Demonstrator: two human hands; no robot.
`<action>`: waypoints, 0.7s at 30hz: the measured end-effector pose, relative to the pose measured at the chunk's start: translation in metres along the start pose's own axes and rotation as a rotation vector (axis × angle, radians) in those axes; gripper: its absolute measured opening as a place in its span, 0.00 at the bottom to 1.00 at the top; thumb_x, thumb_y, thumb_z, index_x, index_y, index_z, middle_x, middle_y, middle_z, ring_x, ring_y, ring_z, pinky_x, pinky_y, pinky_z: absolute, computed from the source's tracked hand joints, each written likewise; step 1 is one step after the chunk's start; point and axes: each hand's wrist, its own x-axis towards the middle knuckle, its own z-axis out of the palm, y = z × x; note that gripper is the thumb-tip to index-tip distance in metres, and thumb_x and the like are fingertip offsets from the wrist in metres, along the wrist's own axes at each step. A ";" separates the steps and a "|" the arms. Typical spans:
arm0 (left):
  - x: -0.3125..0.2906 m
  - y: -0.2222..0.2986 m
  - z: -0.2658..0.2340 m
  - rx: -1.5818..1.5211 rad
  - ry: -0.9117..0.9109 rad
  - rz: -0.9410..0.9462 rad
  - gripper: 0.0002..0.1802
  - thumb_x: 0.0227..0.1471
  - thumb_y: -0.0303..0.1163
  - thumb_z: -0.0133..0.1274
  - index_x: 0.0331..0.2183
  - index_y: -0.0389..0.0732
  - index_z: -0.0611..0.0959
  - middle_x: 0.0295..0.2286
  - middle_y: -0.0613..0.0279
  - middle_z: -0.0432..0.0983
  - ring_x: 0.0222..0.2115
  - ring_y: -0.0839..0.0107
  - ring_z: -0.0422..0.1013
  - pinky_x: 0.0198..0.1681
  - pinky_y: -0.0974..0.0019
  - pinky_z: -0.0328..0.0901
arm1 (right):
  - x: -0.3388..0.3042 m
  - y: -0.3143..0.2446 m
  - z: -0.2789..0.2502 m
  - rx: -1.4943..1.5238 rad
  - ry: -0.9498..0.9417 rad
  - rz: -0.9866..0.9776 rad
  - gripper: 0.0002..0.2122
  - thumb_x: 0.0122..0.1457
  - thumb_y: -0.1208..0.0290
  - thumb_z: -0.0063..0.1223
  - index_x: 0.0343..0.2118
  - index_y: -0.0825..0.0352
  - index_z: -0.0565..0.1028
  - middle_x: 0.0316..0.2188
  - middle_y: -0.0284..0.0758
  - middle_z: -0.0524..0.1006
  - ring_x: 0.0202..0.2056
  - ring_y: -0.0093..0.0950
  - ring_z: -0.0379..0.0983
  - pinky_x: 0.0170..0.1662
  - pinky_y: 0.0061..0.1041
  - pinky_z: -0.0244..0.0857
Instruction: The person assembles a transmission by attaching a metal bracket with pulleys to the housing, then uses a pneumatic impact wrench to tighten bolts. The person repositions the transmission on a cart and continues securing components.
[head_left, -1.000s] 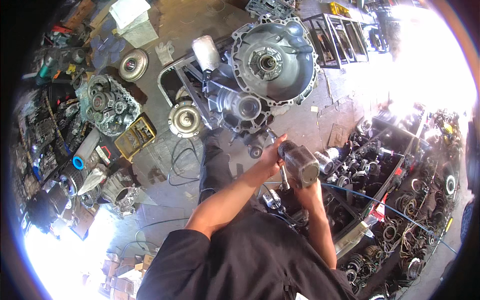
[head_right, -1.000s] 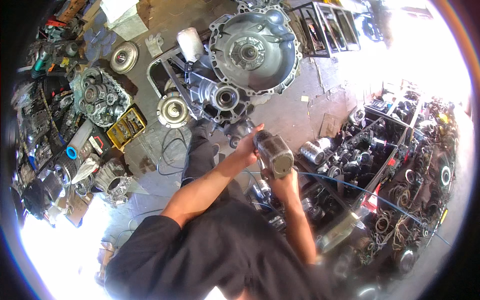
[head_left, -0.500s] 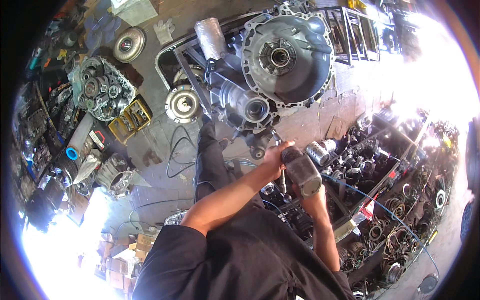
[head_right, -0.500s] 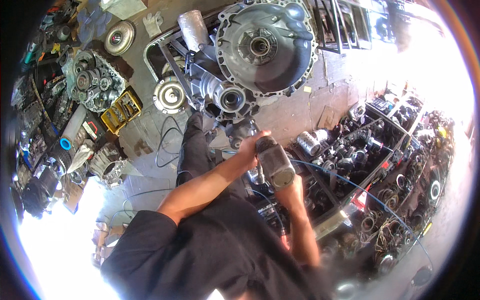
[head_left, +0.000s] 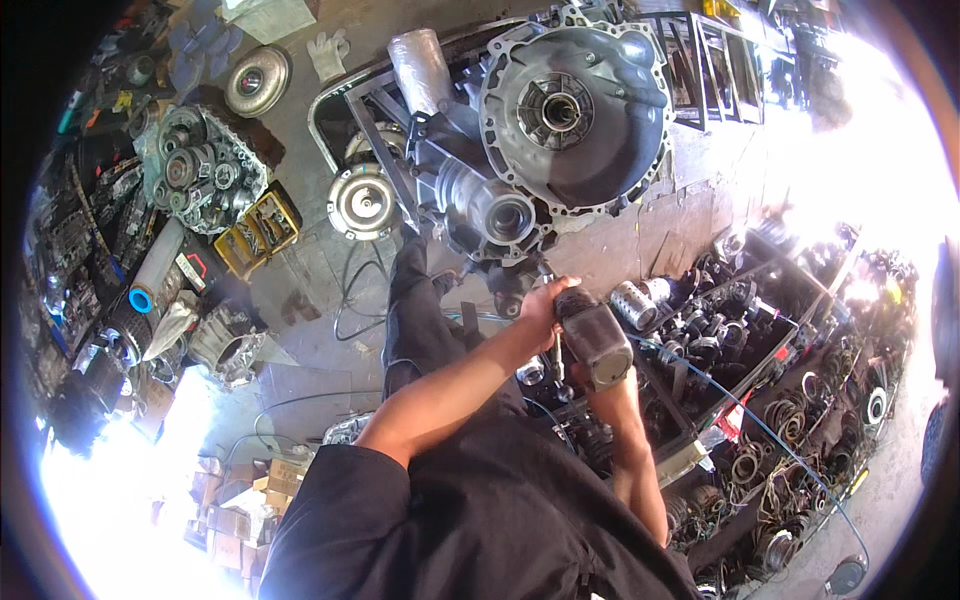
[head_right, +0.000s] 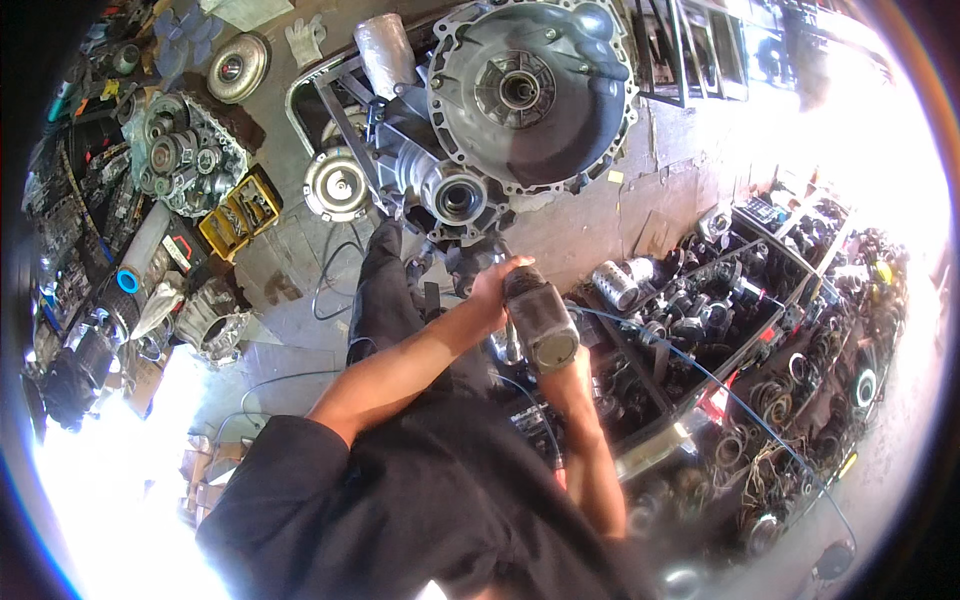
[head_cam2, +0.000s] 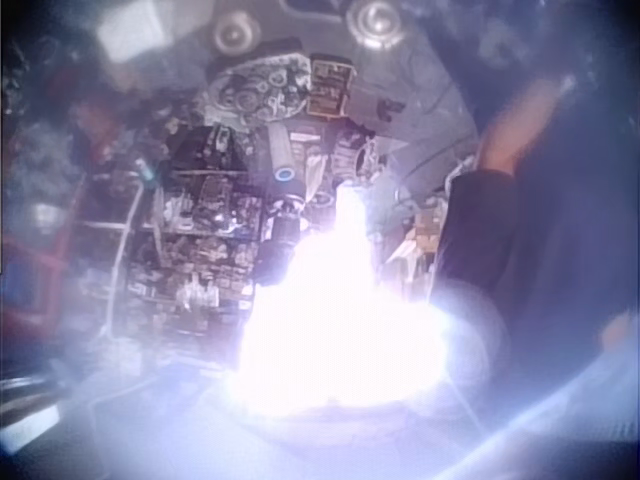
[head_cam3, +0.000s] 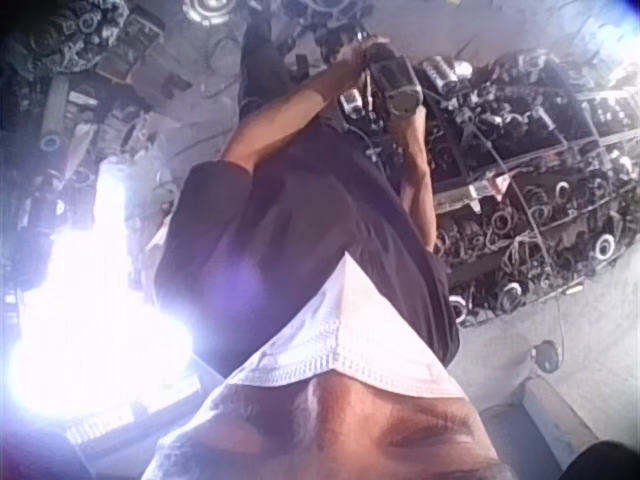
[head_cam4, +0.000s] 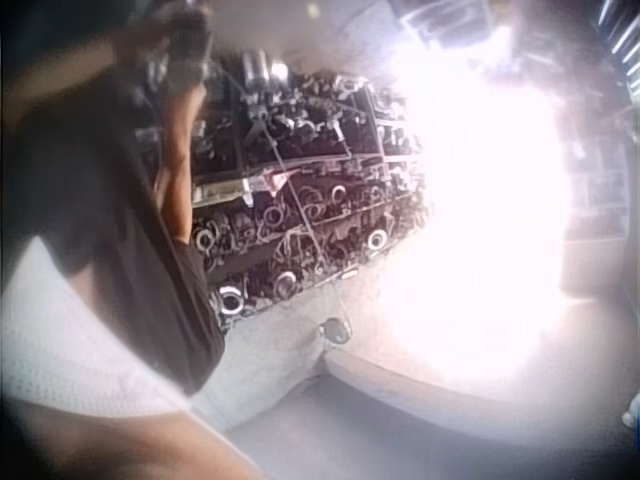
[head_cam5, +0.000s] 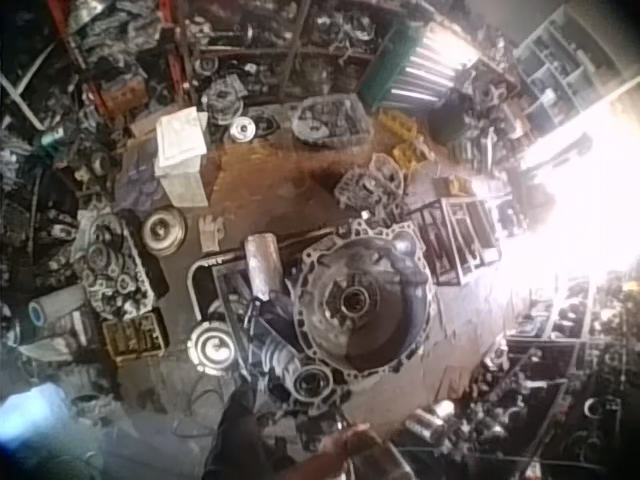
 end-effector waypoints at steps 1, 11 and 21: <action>0.001 0.000 0.000 -0.009 0.024 0.001 0.14 0.46 0.36 0.67 0.31 0.42 0.79 0.25 0.62 0.78 0.24 0.65 0.76 0.31 0.62 0.72 | 0.000 -0.001 -0.002 0.072 -0.069 0.153 0.23 0.56 0.74 0.59 0.57 0.65 0.72 0.49 0.44 0.79 0.51 0.33 0.77 0.52 0.30 0.69; 0.017 0.006 -0.003 0.008 0.081 -0.046 0.14 0.46 0.37 0.66 0.31 0.41 0.79 0.25 0.60 0.78 0.24 0.63 0.76 0.30 0.57 0.72 | 0.013 0.008 0.008 -0.064 0.027 -0.192 0.27 0.56 0.77 0.59 0.60 0.63 0.69 0.55 0.41 0.75 0.55 0.31 0.72 0.55 0.29 0.67; 0.005 0.011 0.003 0.088 0.085 -0.021 0.11 0.49 0.38 0.63 0.29 0.43 0.80 0.26 0.61 0.78 0.28 0.66 0.75 0.36 0.60 0.71 | 0.012 0.007 0.018 0.079 0.165 -0.250 0.27 0.55 0.75 0.59 0.60 0.63 0.71 0.48 0.42 0.80 0.51 0.29 0.76 0.52 0.27 0.68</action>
